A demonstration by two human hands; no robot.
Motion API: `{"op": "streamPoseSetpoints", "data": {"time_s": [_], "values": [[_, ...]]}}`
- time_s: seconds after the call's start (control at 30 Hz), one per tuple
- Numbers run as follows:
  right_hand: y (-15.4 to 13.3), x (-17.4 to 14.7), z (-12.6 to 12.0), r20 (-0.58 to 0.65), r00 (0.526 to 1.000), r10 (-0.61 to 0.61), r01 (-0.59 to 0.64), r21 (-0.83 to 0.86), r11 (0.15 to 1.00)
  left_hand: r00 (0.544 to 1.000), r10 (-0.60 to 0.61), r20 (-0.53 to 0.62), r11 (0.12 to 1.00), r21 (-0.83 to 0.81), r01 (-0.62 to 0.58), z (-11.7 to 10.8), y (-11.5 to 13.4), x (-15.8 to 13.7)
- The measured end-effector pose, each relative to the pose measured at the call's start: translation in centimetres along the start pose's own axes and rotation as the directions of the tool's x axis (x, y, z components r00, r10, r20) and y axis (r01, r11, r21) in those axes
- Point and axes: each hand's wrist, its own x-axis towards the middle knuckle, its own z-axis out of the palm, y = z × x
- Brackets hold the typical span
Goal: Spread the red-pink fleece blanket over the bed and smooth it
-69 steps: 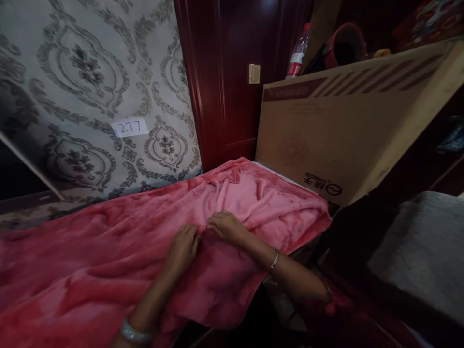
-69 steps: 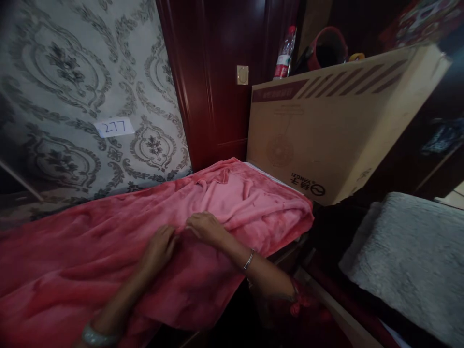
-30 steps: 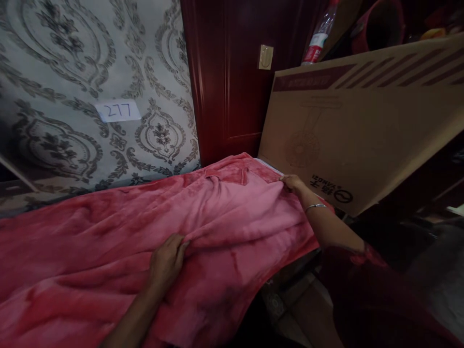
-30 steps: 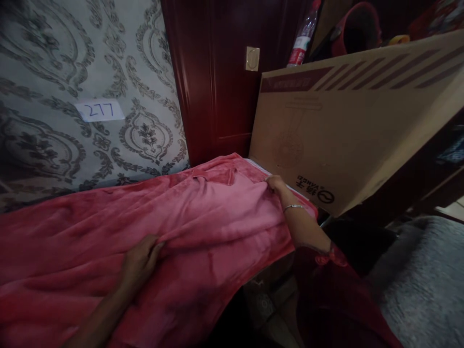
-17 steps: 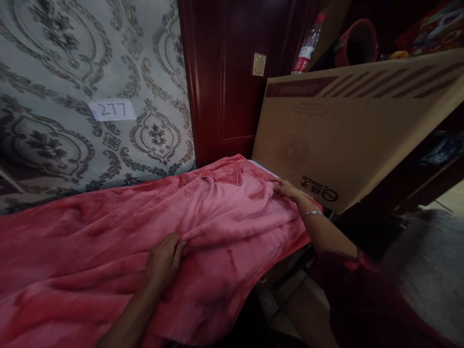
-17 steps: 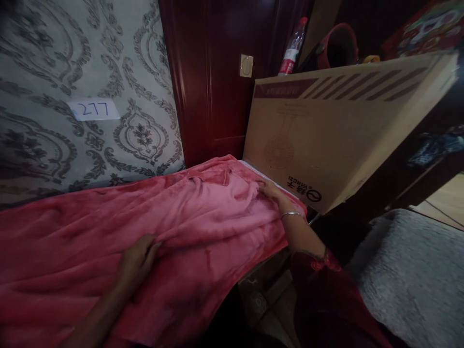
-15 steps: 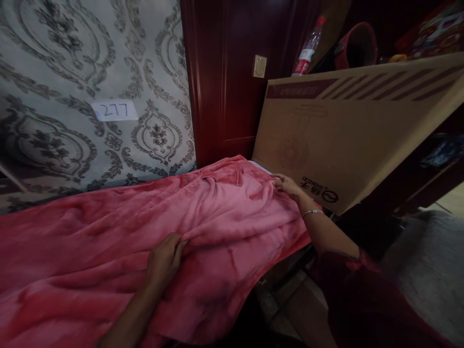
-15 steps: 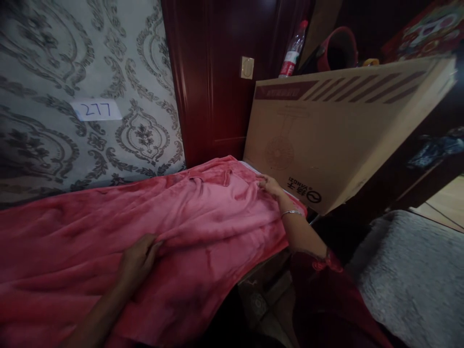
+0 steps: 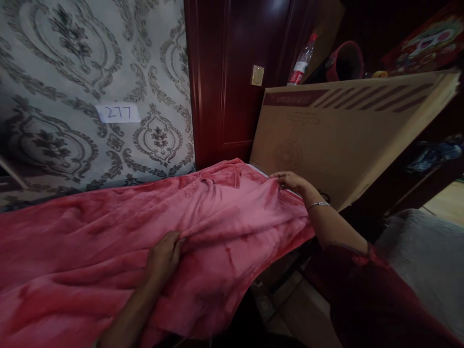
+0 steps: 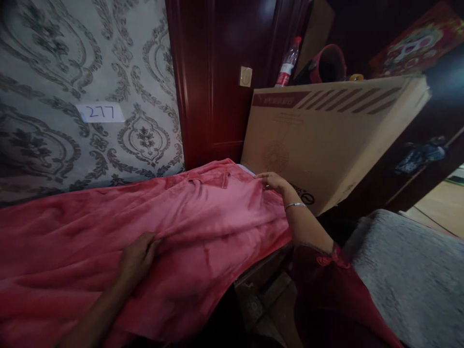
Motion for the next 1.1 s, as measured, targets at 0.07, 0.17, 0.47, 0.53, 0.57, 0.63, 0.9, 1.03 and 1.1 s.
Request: {"op": "streamPoseSetpoints", "data": {"time_s": [0.07, 0.17, 0.47, 0.53, 0.57, 0.63, 0.9, 1.03, 1.1], "values": [[-0.2, -0.2, -0.1, 0.041, 0.999, -0.021, 0.022, -0.041, 0.999, 1.000, 0.000, 0.001, 1.000, -0.004, 0.000, 0.0, 0.0, 0.0], [-0.4, -0.3, -0.2, 0.047, 0.998, -0.044, 0.049, -0.104, 0.993, 1.000, 0.001, -0.005, 1.000, -0.013, -0.001, 0.0, -0.1, 0.1], [-0.5, -0.8, -1.6, 0.059, 0.993, -0.102, 0.112, -0.219, 0.969, 1.000, -0.026, 0.012, 0.999, -0.039, 0.026, -0.2, 0.2, 0.1], [-0.7, -0.9, -1.9, 0.081, 0.989, -0.120, 0.138, -0.276, 0.951, 0.999, -0.037, 0.015, 0.999, -0.022, 0.037, -0.3, 0.2, 0.1], [-0.8, -1.0, -2.1, 0.087, 0.988, -0.124, 0.145, -0.305, 0.941, 0.999, -0.041, 0.020, 0.999, -0.015, 0.041, -0.2, 0.2, 0.1], [-1.0, -0.9, -2.3, 0.079, 0.989, -0.122, 0.142, -0.350, 0.926, 0.999, -0.047, 0.026, 0.999, -0.007, 0.047, -0.2, 0.2, 0.0], [-1.2, 0.6, -2.2, -0.067, 0.968, -0.240, 0.172, -0.519, 0.837, 0.999, -0.033, 0.025, 0.999, -0.010, 0.033, 0.2, -0.2, -0.1], [-0.4, 1.2, -1.5, -0.074, 0.968, -0.239, 0.147, -0.605, 0.783, 0.999, -0.021, 0.049, 1.000, -0.002, 0.021, 0.2, -0.2, -0.1], [-0.3, 1.4, -1.4, -0.096, 0.965, -0.244, 0.132, -0.626, 0.768, 0.999, -0.013, 0.051, 1.000, 0.006, 0.013, 0.2, -0.2, -0.1]]}}
